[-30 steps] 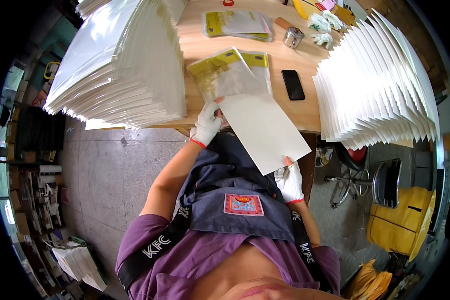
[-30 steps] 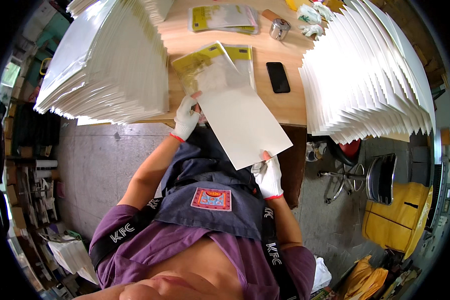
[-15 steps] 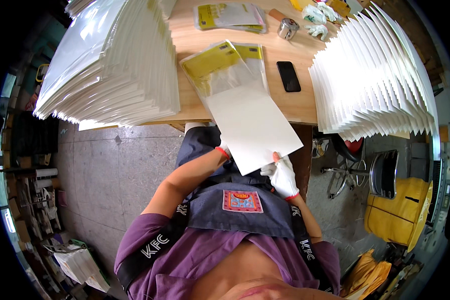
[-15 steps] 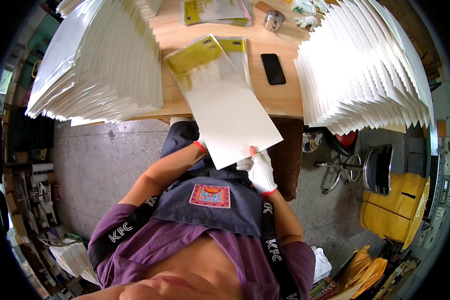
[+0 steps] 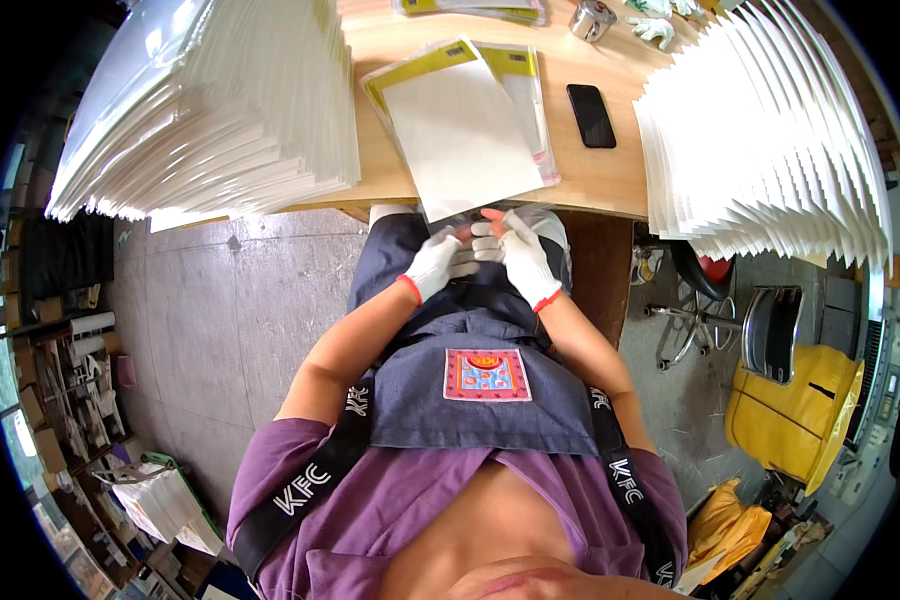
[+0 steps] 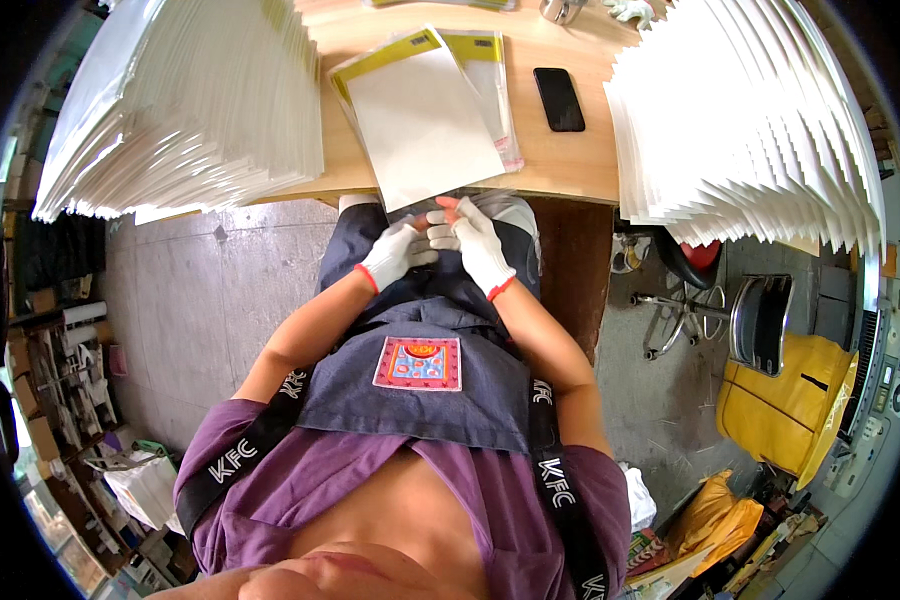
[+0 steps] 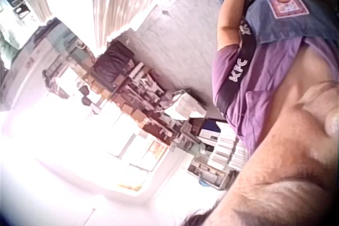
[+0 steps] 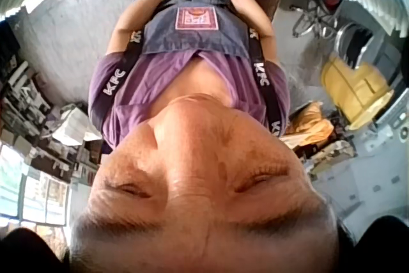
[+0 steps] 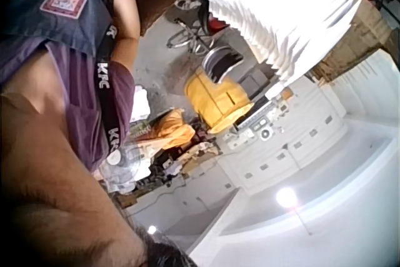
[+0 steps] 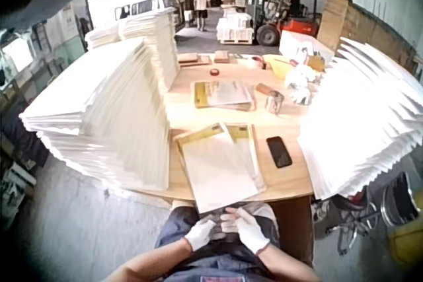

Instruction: The person repeatedly picks up stacks of white paper sheets from a table and places them into a larger pile. The person wears white gloves and a purple shirt with a KFC logo while performing this repetitive stacking task.

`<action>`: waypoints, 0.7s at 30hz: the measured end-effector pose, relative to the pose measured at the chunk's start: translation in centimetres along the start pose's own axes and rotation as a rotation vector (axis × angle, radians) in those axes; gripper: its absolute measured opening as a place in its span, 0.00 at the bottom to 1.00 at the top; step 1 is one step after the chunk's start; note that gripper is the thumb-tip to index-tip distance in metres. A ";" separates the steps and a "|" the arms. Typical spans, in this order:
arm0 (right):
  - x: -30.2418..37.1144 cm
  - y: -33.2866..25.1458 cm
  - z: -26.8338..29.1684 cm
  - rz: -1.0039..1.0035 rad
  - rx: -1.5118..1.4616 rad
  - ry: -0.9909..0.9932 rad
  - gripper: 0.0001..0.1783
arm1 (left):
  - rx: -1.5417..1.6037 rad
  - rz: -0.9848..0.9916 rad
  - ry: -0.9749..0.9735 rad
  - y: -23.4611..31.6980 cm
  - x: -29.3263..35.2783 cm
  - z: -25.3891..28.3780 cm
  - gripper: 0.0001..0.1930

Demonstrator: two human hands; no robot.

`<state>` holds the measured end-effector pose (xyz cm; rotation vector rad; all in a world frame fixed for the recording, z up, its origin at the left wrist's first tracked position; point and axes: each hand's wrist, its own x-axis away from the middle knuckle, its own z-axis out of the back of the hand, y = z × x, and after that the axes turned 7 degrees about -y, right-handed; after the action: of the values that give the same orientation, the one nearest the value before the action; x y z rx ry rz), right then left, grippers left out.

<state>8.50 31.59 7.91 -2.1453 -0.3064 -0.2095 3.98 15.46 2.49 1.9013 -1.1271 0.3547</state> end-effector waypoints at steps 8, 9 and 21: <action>-7.7 -2.9 -1.5 0.367 1.978 -0.083 0.20 | -0.204 -0.235 0.161 2.7 2.8 2.4 0.09; -8.2 -3.0 -1.4 0.361 1.998 -0.092 0.21 | -0.269 -0.215 0.154 3.4 3.0 2.4 0.09; -7.0 -0.9 -6.2 0.041 1.984 -0.455 0.10 | -0.174 -0.155 0.114 3.9 4.3 3.6 0.11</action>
<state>1.39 25.94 10.23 -0.1881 -0.4269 0.4735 2.52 9.29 5.14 1.7782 -0.8994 0.2664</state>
